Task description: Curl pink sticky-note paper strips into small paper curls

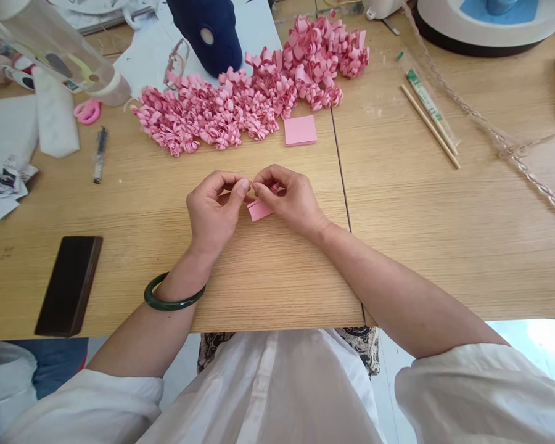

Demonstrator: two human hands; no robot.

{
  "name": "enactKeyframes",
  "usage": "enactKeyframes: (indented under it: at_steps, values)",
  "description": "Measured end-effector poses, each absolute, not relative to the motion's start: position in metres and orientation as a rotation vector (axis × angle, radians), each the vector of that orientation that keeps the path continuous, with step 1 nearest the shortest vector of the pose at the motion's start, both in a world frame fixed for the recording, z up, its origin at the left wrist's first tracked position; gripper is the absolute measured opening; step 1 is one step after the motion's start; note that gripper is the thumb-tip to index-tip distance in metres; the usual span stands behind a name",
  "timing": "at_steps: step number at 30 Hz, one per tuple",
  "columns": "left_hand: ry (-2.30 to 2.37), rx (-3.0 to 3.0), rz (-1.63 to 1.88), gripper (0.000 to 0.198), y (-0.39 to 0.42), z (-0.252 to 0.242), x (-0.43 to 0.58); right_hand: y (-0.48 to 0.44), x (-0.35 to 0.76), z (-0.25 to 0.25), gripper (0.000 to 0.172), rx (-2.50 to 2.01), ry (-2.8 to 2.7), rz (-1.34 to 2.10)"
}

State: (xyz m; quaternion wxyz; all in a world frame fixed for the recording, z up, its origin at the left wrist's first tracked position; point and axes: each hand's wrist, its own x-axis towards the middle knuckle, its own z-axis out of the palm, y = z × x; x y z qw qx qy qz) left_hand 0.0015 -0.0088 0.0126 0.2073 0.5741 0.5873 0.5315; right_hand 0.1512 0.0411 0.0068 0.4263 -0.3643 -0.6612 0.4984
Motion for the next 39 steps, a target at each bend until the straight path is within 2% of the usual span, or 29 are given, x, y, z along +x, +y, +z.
enactKeyframes:
  at_steps: [5,11,20,28,39]
  values:
    - [1.589,1.55,1.508,0.019,-0.009,0.0138,0.0018,0.0435,0.1508,0.003,0.008,-0.924,-1.627,1.216]
    - [1.603,1.683,1.494,0.004,-0.0103,0.0159,0.0023,0.0433,0.1509,0.003,0.008,-0.907,-1.656,1.218]
    - [1.8,1.92,1.431,0.011,-0.0103,0.0172,0.0029,0.0421,0.1519,0.0041,0.01,-0.854,-1.742,1.179]
    - [1.793,1.997,1.43,0.013,-0.0083,0.0134,0.0012,0.04,0.1519,0.0044,0.014,-0.861,-1.757,1.19]
    - [1.652,1.698,1.466,0.019,-0.0099,0.0151,0.0009,0.0415,0.1509,0.0064,0.009,-0.932,-1.692,1.182]
